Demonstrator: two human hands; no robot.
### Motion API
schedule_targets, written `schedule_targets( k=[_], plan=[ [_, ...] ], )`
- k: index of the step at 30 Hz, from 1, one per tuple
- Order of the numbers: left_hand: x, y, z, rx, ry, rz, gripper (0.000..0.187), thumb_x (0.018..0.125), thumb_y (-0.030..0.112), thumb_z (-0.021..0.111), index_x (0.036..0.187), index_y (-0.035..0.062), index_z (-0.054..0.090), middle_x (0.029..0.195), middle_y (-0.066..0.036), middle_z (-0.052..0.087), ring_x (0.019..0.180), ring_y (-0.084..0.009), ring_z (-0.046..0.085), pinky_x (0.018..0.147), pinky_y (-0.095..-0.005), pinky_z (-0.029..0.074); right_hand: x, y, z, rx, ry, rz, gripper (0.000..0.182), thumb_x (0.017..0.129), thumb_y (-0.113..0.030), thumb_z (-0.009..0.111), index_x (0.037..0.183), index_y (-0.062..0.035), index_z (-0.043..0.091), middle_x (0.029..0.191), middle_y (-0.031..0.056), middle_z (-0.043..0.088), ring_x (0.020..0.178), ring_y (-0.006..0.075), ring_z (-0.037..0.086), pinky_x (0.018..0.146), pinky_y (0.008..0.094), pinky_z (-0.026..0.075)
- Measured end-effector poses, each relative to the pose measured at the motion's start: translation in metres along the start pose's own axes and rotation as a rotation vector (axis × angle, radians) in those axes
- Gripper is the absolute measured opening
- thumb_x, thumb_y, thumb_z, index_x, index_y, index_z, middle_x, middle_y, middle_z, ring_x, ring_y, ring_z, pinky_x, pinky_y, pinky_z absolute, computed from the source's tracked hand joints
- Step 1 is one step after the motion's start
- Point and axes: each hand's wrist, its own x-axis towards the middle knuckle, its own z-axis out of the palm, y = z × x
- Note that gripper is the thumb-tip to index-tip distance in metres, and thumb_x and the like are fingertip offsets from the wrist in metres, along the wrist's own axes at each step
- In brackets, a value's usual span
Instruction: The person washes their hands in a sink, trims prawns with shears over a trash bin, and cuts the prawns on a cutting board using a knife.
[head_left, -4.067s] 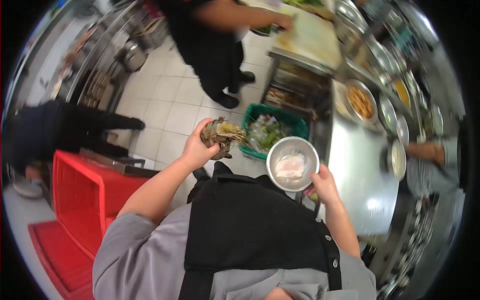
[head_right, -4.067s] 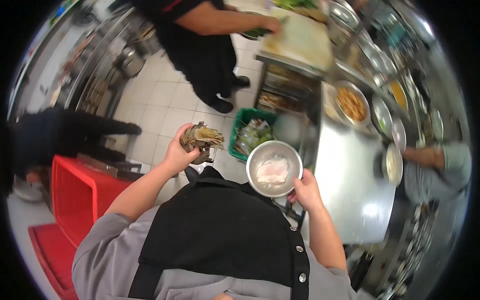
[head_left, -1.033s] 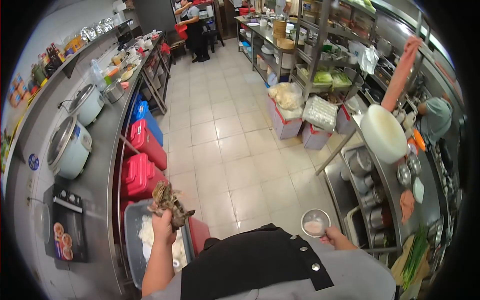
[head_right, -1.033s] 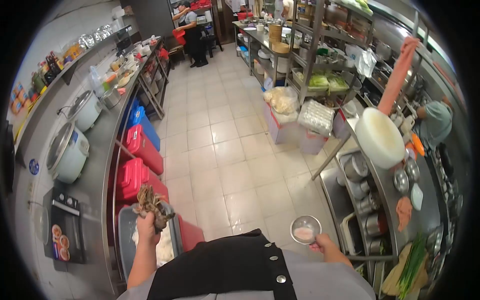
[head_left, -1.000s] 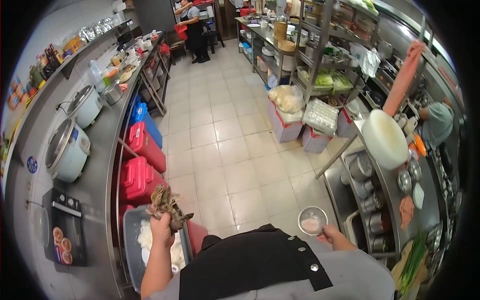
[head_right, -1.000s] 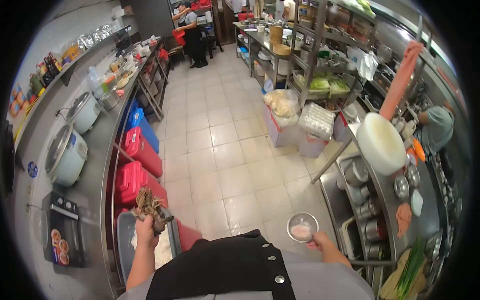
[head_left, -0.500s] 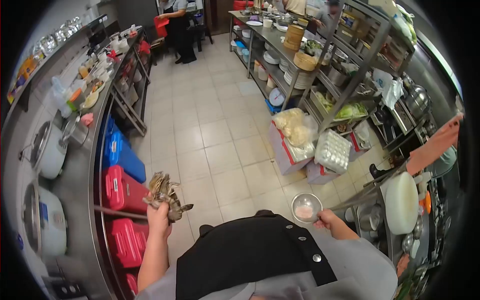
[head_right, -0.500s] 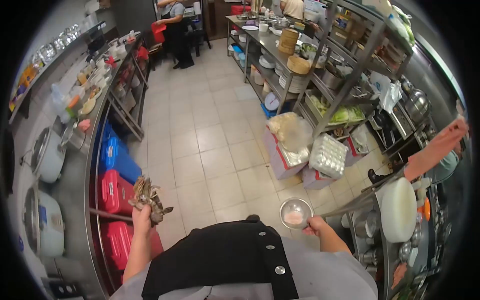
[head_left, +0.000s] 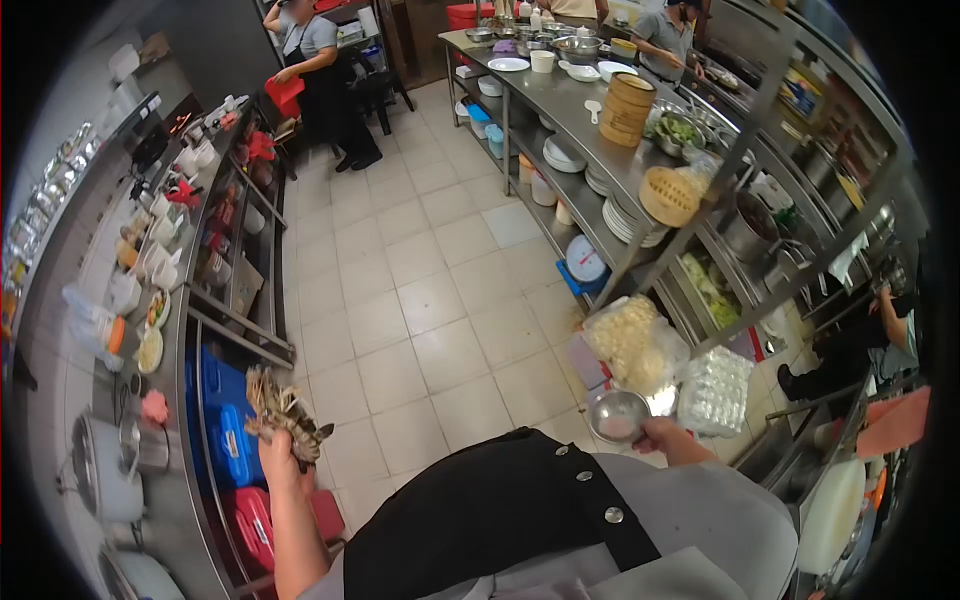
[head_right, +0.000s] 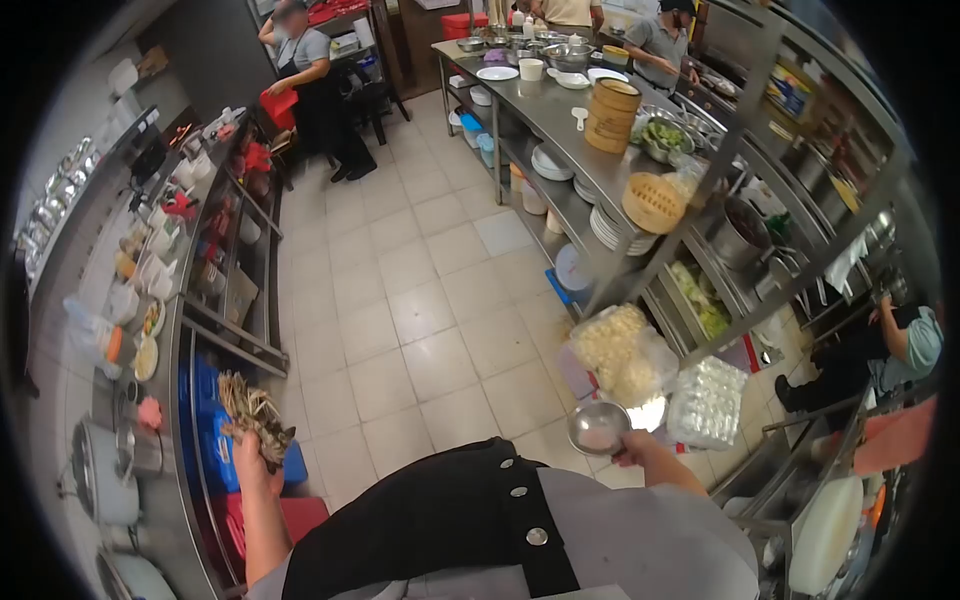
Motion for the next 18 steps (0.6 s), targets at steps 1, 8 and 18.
schedule_targets(
  k=[1, 8, 18],
  plan=[
    [0.026, -0.011, -0.011, 0.025, 0.054, 0.02, 0.041, 0.094, 0.012, 0.053, 0.135, 0.0055, 0.049, 0.113, -0.007, 0.064, 0.093, -0.0208, 0.066, 0.075, -0.0385, 0.057, 0.009, -0.05, 0.011, -0.013, -0.019, -0.057, 0.032, 0.096, -0.016, 0.048, 0.112, 0.0095, 0.06, 0.083, 0.0271, 0.07, 0.067, 0.0347, 0.073, 0.057, 0.0436, 0.062],
    [0.18, -0.03, -0.003, 0.071, 0.199, -0.116, 0.045, 0.092, 0.008, 0.054, 0.136, 0.0037, 0.052, 0.115, -0.005, 0.064, 0.095, -0.017, 0.064, 0.077, -0.0334, 0.055, 0.025, -0.398, 0.109, -0.052, -0.201, -0.44, 0.03, 0.093, -0.015, 0.05, 0.116, 0.0017, 0.057, 0.084, 0.0167, 0.071, 0.065, 0.0275, 0.072, 0.05, 0.0391, 0.055],
    [0.524, -0.059, 0.095, 0.057, 0.07, -0.173, 0.049, 0.087, 0.006, 0.058, 0.135, 0.0046, 0.048, 0.111, -0.005, 0.06, 0.091, -0.017, 0.063, 0.076, -0.0321, 0.054, 0.006, -0.696, 0.247, -0.075, -0.151, -0.465, 0.036, 0.092, -0.016, 0.05, 0.121, 0.0057, 0.056, 0.093, 0.0175, 0.071, 0.069, 0.0252, 0.073, 0.053, 0.0321, 0.058]
  ],
)
